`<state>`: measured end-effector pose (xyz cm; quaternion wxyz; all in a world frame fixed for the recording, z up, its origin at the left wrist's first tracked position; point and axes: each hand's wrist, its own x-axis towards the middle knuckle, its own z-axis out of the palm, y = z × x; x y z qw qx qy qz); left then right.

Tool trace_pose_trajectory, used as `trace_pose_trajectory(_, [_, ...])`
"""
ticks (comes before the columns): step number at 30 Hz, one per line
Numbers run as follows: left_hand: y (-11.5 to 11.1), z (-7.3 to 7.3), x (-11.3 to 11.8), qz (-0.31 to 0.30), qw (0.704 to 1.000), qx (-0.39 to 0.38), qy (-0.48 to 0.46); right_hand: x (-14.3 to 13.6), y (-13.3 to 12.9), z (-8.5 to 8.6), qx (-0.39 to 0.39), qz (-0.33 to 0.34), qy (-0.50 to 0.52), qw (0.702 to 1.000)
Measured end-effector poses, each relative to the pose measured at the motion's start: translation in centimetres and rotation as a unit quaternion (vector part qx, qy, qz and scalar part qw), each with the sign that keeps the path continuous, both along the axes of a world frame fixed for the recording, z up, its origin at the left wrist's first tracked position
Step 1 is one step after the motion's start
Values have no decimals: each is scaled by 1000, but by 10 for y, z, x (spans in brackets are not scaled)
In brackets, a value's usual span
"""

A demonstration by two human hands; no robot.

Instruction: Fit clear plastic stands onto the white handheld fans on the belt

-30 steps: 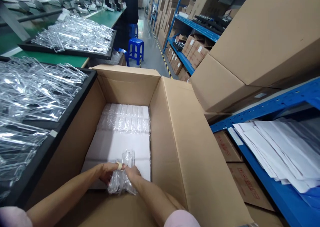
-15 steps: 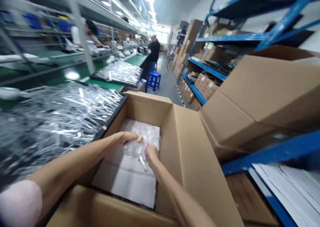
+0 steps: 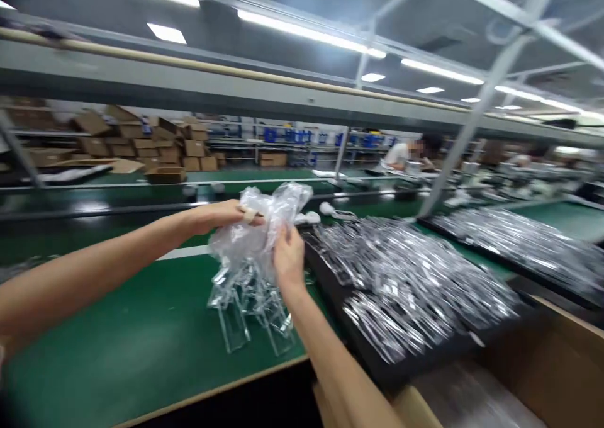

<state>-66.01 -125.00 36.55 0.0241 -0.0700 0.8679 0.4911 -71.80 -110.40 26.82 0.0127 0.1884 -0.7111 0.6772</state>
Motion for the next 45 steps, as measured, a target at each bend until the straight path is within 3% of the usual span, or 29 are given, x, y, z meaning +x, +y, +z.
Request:
trace_pose_trajectory(3, [-103, -31, 72, 134, 985, 98, -49, 48, -114, -16, 51, 88, -43, 994])
trace_pose_trajectory(6, [-171, -83, 128, 230, 942, 220, -102, 92, -187, -44, 112, 156, -86, 978])
trace_pose_trajectory(9, [-206, -132, 156, 270, 901, 304, -149, 115, -221, -68, 162, 207, -126, 957])
trace_pose_trajectory(12, [-223, -158, 161, 276, 886, 335, -166, 111, -232, -74, 190, 250, -163, 935])
trace_pose_trajectory(17, [-237, -159, 156, 239, 894, 334, -177, 84, -225, -46, 194, 342, -177, 902])
trace_pose_trajectory(20, [-242, -154, 156, 252, 909, 276, -183, 66, -213, -21, 177, 390, -133, 894])
trace_pose_trajectory(22, [-244, -152, 156, 270, 916, 220, -198, 51, -205, -4, 194, 452, -72, 868])
trace_pose_trajectory(24, [-244, -153, 155, 265, 923, 182, -211, 35, -198, 11, 263, 542, -1, 798])
trace_pose_trajectory(26, [-238, -155, 153, 243, 934, 176, -195, 21, -197, 20, 367, 616, 43, 695])
trace_pose_trajectory(28, [-229, -157, 149, 233, 944, 175, -157, 15, -203, 20, 458, 648, 46, 607])
trace_pose_trajectory(30, [-221, -159, 145, 244, 950, 133, -140, 17, -213, 12, 511, 653, 59, 556])
trace_pose_trajectory(32, [-217, -160, 144, 269, 951, 42, -145, 24, -224, 0, 533, 635, 101, 550])
trace_pose_trajectory(35, [-224, -161, 149, 281, 948, -55, -141, 36, -233, -10, 541, 587, 169, 579])
trace_pose_trajectory(37, [-232, -163, 154, 267, 953, -27, -140, 41, -231, -11, 541, 557, 202, 597])
trace_pose_trajectory(41, [-242, -166, 156, 298, 948, -2, -109, 51, -218, -3, 546, 498, 238, 630])
trace_pose_trajectory(45, [-237, -161, 145, 205, 974, 2, -94, 54, -210, 2, 529, 497, 221, 652])
